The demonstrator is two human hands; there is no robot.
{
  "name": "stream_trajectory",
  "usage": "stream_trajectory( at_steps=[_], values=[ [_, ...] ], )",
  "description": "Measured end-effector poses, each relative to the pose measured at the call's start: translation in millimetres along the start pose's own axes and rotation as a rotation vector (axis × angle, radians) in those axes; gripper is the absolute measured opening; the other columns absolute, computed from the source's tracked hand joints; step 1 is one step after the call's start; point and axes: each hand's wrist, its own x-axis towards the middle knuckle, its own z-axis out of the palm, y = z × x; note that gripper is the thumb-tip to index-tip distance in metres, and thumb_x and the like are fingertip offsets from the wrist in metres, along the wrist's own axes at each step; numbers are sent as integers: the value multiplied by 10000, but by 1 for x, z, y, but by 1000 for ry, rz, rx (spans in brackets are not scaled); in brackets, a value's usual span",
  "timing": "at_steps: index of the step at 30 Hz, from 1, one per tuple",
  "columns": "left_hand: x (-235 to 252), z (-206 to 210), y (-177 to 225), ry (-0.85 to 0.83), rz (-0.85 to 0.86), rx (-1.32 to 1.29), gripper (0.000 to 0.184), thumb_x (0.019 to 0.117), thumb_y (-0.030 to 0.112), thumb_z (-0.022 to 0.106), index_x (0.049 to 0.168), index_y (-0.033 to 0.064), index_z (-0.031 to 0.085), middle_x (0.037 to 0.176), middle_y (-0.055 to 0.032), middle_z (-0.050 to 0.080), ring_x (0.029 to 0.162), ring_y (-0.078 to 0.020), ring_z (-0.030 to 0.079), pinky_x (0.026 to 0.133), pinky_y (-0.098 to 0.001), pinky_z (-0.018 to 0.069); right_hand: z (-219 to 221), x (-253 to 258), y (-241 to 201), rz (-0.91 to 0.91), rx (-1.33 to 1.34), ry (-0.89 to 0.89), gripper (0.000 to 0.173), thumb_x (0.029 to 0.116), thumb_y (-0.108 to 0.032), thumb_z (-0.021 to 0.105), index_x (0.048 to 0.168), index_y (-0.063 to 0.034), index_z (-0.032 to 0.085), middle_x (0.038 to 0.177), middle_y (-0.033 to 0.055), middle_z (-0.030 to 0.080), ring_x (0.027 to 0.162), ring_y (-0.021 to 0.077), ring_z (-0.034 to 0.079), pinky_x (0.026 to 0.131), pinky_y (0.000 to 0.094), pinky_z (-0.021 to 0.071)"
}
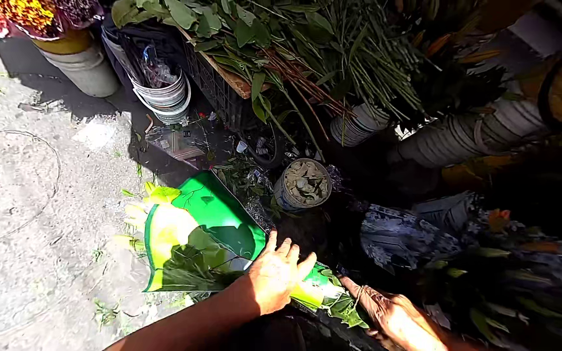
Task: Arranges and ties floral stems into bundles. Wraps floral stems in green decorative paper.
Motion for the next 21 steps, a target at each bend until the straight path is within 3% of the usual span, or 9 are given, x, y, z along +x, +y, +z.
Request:
stream_trajectory(
  at_steps=[2, 6, 8, 10, 12, 14, 17, 19, 21],
  values=[
    [13, 12, -10, -18, 12, 35, 668, 798, 235, 790, 1389, 77, 522, 1182, -230, 657, 1123, -436, 635, 1049, -641, 423, 0, 5, 1, 30, 19, -26, 639, 888, -181, 723, 1474, -34, 517, 1079, 140, 712, 811, 244, 734, 680, 393, 609],
    [5, 36, -29, 1, 23, 90, 391, 849, 239, 701, 1162, 27, 601, 1043, -214, 682, 1015, -411, 671, 970, -576, 493, 12, 27, -8, 72, 87, -72, 772, 836, -180, 778, 1530, -92, 453, 1172, 135, 695, 867, 273, 733, 693, 437, 611],
    [-2, 46, -37, 20, 21, 101, 393, 850, 267, 698, 1148, 26, 610, 1022, -212, 683, 990, -408, 675, 944, -576, 503, 22, 52, 2, 25, 157, -132, 906, 800, -246, 805, 1588, -157, 365, 1282, 103, 664, 1046, 307, 691, 840, 503, 579],
    [-8, 53, -39, 24, 6, 96, 371, 842, 246, 694, 1128, 22, 618, 1004, -208, 685, 972, -402, 680, 921, -566, 517, 27, 73, 12, -40, 235, -176, 942, 807, -418, 786, 1611, -242, 327, 1401, 47, 616, 1206, 334, 585, 989, 573, 439],
    [-9, 55, -37, 22, -15, 84, 322, 863, 208, 683, 1118, 19, 628, 1010, -205, 691, 975, -395, 685, 928, -558, 519, 30, 85, 7, -18, 292, -104, 815, 844, -714, 632, 1526, -293, 486, 1352, -26, 666, 1163, 265, 588, 1000, 513, 400],
    [-3, 52, -32, 57, -13, 56, 279, 882, 164, 651, 1119, 18, 644, 1016, -198, 697, 973, -383, 688, 916, -540, 523, 32, 96, -24, 90, 334, 115, 775, 844, -846, 496, 1301, -258, 708, 1087, -6, 756, 984, 231, 631, 897, 452, 445],
    [7, 43, -21, 132, -61, -85, 316, 940, 251, 587, 1154, 31, 664, 1053, -180, 712, 1017, -348, 698, 910, -508, 541, 35, 101, -79, 131, 187, 452, 641, 932, -726, 506, 1113, -181, 789, 800, 33, 724, 787, 236, 649, 766, 419, 486],
    [3, 10, -6, 152, -198, -189, 368, 979, 315, 611, 1185, 19, 686, 1098, -186, 724, 1073, -347, 695, 954, -509, 534, 40, 93, -87, 104, 192, 516, 525, 969, -600, 558, 1165, -156, 756, 824, 24, 715, 793, 223, 632, 755, 399, 481],
    [-11, -43, 11, 101, -382, -285, 591, 919, 431, 703, 1357, 42, 623, 1273, -186, 679, 1215, -351, 629, 1050, -526, 468, 51, 86, -76, 84, 236, 464, 476, 1005, -478, 540, 1316, -144, 675, 979, 43, 722, 862, 245, 622, 761, 422, 462]
  ],
)
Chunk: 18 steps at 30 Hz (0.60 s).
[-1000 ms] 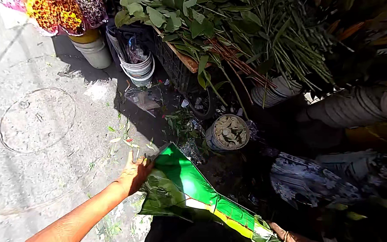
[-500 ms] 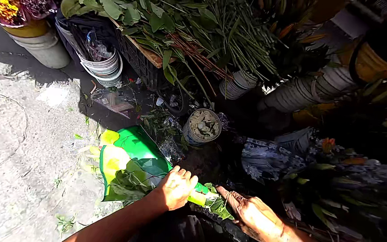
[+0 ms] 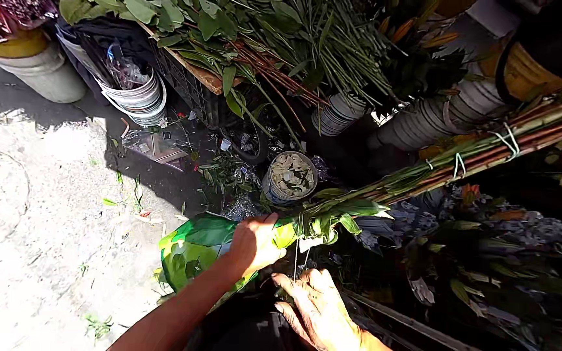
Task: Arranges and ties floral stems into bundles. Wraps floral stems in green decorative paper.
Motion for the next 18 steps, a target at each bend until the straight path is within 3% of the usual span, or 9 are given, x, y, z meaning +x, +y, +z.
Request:
stream_trajectory(
  at_steps=[3, 5, 6, 8, 9, 12, 14, 16, 18],
  values=[
    [-26, -35, 4, 259, 87, -33, 737, 759, 400, 865, 1342, 14, 631, 1218, -192, 701, 1129, -354, 674, 978, -534, 518, 7, 9, 39, 22, 47, -266, 542, 984, -290, 561, 1478, -73, 506, 1421, 93, 623, 1079, 300, 657, 862, 497, 496],
    [-34, -39, -10, 402, 318, -41, 580, 749, 340, 866, 1170, -25, 706, 1067, -183, 741, 992, -337, 719, 882, -507, 571, -17, 25, 63, 92, 176, -448, 473, 1015, -262, 567, 1398, 15, 556, 1380, 199, 621, 1232, 339, 631, 1057, 515, 482],
    [-35, -39, -16, 376, 416, -45, 467, 783, 307, 838, 1102, -14, 722, 1018, -166, 748, 965, -321, 722, 869, -492, 574, -43, 30, 67, 130, 242, -471, 415, 1028, -262, 566, 1306, 40, 625, 1295, 204, 666, 1220, 274, 643, 1083, 427, 481],
    [-34, -39, -31, 227, 569, -7, 319, 858, 246, 780, 1059, 6, 723, 972, -151, 746, 970, -306, 716, 889, -467, 555, -114, 52, 52, 141, 391, -572, 350, 1036, -136, 519, 1346, -3, 613, 1331, 64, 655, 1217, 72, 594, 1076, 230, 430],
    [-33, -38, -42, 153, 611, 46, 281, 869, 228, 766, 1055, 24, 717, 963, -138, 744, 983, -292, 714, 909, -448, 545, -144, 69, 46, -55, 299, -662, 468, 1024, -134, 516, 1492, -122, 518, 1507, -50, 548, 1309, 50, 546, 1110, 260, 414],
    [-32, -42, -62, 54, 683, 245, 298, 876, 230, 767, 1103, 59, 678, 966, -119, 733, 983, -279, 715, 923, -433, 548, -195, 86, 41, -481, -12, -518, 618, 999, -166, 557, 1581, -263, 376, 1596, -125, 424, 1193, 49, 590, 963, 247, 492],
    [-30, -47, -62, -1, 696, 371, 392, 817, 208, 810, 1142, 64, 645, 1004, -146, 711, 966, -321, 709, 897, -483, 555, -213, 87, 36, -383, -35, -415, 711, 964, -143, 591, 1609, -266, 319, 1562, -90, 466, 1146, 36, 634, 934, 240, 542],
    [-27, -40, -60, -16, 730, 458, 417, 755, 136, 821, 1125, 76, 636, 970, -154, 681, 900, -352, 691, 839, -520, 560, -229, 97, 33, -245, 1, -391, 858, 914, -71, 640, 1644, -260, 230, 1517, 1, 514, 1024, 143, 693, 836, 366, 592],
    [-23, -33, -52, 11, 752, 525, 364, 765, 129, 793, 1092, 91, 638, 933, -136, 677, 876, -342, 683, 835, -512, 547, -236, 99, 24, -167, 3, -463, 824, 967, -147, 641, 1649, -298, 204, 1462, 17, 565, 1067, 177, 692, 884, 425, 583]
  ],
)
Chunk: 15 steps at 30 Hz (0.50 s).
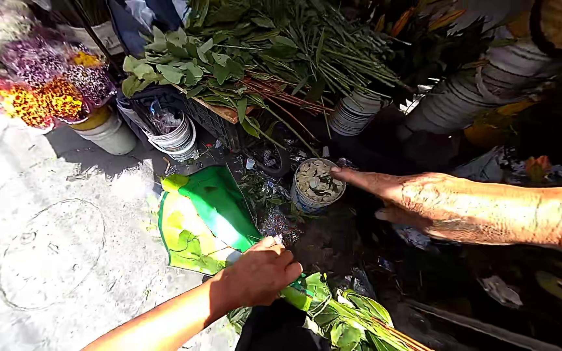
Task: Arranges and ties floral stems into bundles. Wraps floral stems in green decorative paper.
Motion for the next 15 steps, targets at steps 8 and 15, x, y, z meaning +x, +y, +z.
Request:
stream_trajectory(
  at_steps=[8, 15],
  values=[
    [63, -1, 12, -302, -241, 18, 432, 791, 193, 746, 1180, 44, 631, 1047, -201, 684, 1000, -398, 664, 922, -586, 488, 99, 24, 8, 16, 28, -101, 120, 994, -146, 632, 994, -36, 680, 957, 156, 674, 920, 337, 681, 833, 499, 553],
    [74, 26, 27, -418, -285, -105, 518, 797, 246, 775, 1250, 49, 618, 1117, -203, 686, 1071, -405, 652, 1012, -609, 447, 184, -2, 39, -112, -24, 28, 162, 999, 12, 511, 1003, -32, 667, 923, 140, 664, 885, 330, 664, 797, 468, 550]
  ],
)
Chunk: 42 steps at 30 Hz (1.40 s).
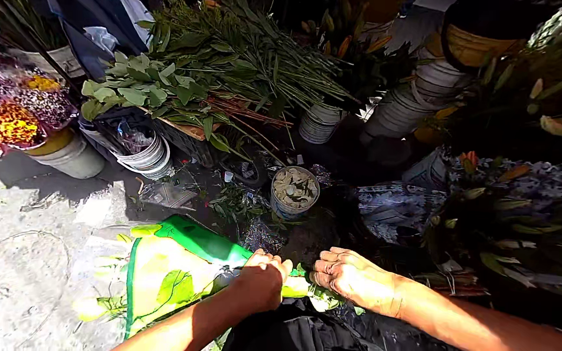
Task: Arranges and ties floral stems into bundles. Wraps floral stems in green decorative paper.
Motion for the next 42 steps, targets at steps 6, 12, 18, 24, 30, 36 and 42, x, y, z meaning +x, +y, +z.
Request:
stream_trajectory(
  at_steps=[6, 12, 18, 24, 30, 36, 42],
  values=[
    [10, 17, 11, -33, 92, 55, 453, 827, 231, 746, 1225, 50, 627, 1101, -216, 690, 1061, -413, 657, 1006, -608, 448, 17, -12, -12, -137, -197, -110, 151, 1004, -20, 510, 1024, -17, 660, 927, 136, 673, 885, 310, 670, 853, 471, 532],
    [22, 5, 13, -138, 87, 44, 445, 807, 213, 742, 1195, 43, 608, 1058, -205, 692, 1031, -415, 662, 988, -611, 455, 23, -15, -15, -143, -290, -170, 147, 984, -8, 526, 970, 31, 667, 902, 180, 674, 828, 344, 683, 796, 509, 548],
    [12, 4, 8, -150, 55, -43, 415, 866, 209, 715, 1221, 28, 600, 1102, -230, 678, 1081, -432, 644, 967, -613, 471, 24, -2, -10, -190, -268, -131, 197, 1012, -9, 474, 960, 48, 656, 881, 182, 679, 826, 352, 689, 912, 548, 533],
    [5, 7, 19, -166, 71, -40, 413, 911, 203, 671, 1262, -3, 602, 1183, -261, 657, 1141, -457, 619, 999, -624, 449, -15, 14, -28, -32, -180, -67, 164, 1007, 54, 478, 997, 40, 640, 874, 163, 681, 864, 313, 706, 813, 421, 563],
    [13, 25, 21, -129, -63, -48, 388, 954, 289, 620, 1154, -42, 658, 1153, -266, 674, 1145, -443, 620, 1027, -623, 424, 39, 33, -13, 122, -232, 307, 161, 1026, -183, 541, 1035, -87, 670, 828, 64, 671, 736, 209, 703, 639, 349, 579],
    [31, 22, 10, -66, -253, -186, 555, 895, 299, 644, 1360, 8, 562, 1255, -237, 648, 1191, -412, 617, 1004, -610, 467, 86, 23, -20, 446, -130, 629, 192, 986, -275, 590, 1001, -144, 729, 776, 17, 676, 690, 158, 691, 594, 334, 572],
    [49, 33, 19, -50, -291, -262, 514, 948, 306, 608, 1371, 14, 587, 1314, -234, 635, 1254, -401, 590, 1051, -605, 440, 74, 37, -32, 863, 703, 681, 191, 968, -220, 601, 903, -66, 694, 729, -10, 676, 648, 76, 666, 620, 262, 579]
  ],
)
